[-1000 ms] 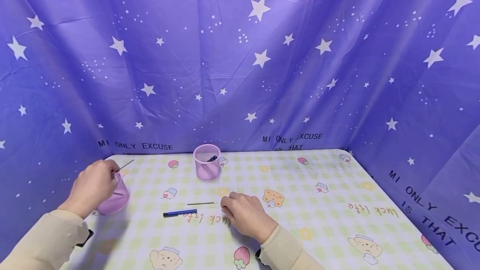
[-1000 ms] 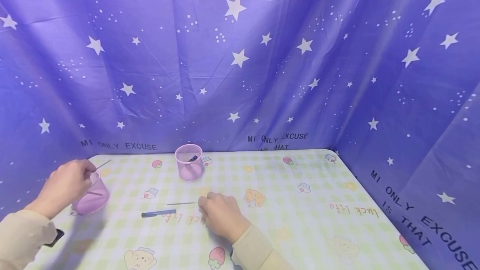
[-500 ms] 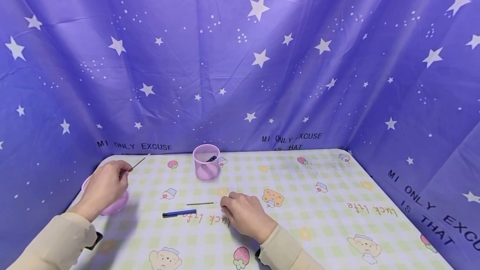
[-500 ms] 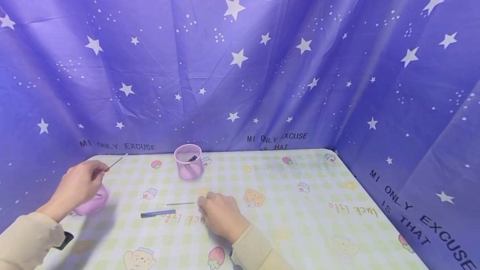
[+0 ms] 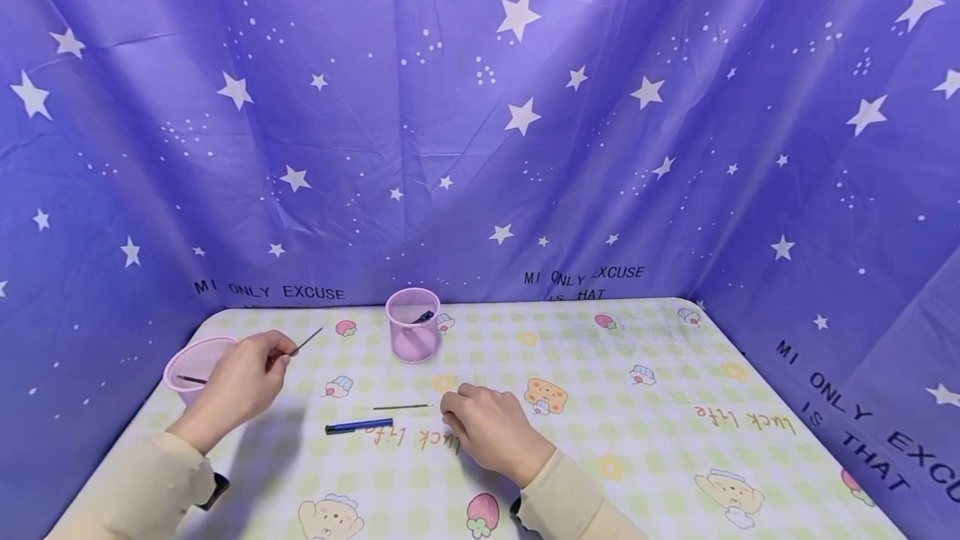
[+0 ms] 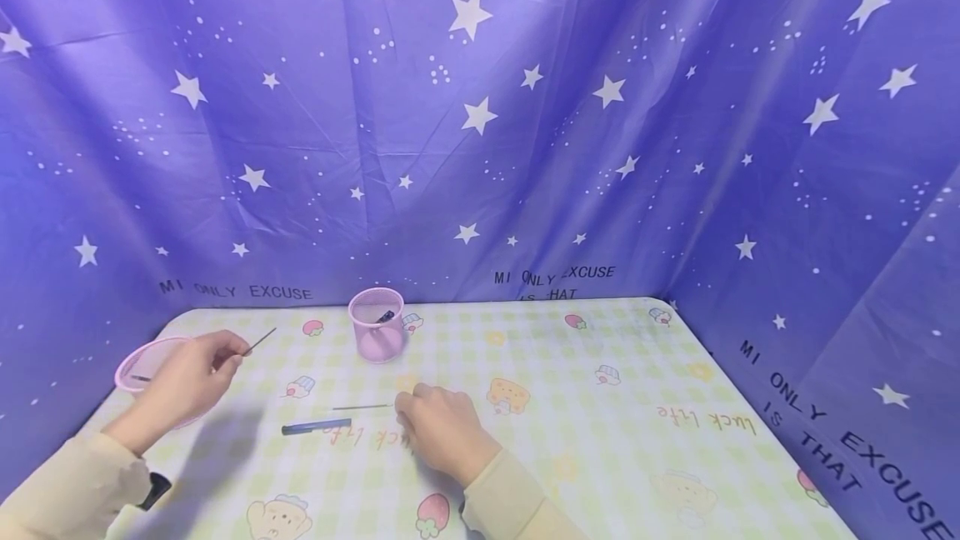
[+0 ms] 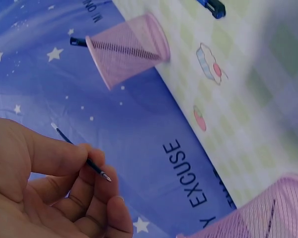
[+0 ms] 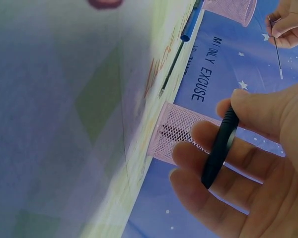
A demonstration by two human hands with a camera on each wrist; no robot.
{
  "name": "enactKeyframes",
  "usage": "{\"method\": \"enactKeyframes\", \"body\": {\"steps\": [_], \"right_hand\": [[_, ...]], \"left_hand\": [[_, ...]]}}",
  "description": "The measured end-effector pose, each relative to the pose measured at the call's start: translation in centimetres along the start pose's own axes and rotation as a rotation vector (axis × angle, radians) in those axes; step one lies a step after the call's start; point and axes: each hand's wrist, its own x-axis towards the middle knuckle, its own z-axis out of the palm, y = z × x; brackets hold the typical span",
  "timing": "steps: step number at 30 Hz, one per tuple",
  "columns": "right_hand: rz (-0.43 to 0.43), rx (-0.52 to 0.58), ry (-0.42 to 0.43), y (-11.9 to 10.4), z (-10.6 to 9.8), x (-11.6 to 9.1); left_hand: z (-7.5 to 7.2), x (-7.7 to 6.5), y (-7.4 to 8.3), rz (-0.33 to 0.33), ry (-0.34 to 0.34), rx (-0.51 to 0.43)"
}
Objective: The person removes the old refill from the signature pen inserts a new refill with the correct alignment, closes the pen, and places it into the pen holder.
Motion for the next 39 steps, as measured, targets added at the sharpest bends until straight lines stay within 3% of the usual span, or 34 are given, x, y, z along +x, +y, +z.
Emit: {"method": "enactKeyframes", "body": {"steps": [7,14,19,39], "right_hand": [[-0.003,-0.008,-0.002,0.0,0.0,0.0],[0.004,0.004,-0.014,-0.1,-0.1,0.1],[0.004,0.003,-0.012,0.0,0.0,0.1],[0.012,-0.015,-0.015,0.1,-0.1,0.0]], "left_hand": [[1.3,-0.1,0.6,0.003,-0.002,-0.033],[2.3,-0.3,0.8,-0.050,-0.008,-0.095],[2.8,-0.6,0.9,-0.050,0.005,-0.129],[5.0,-0.7,3.1,-0.105,-0.017,-0.299]]}}
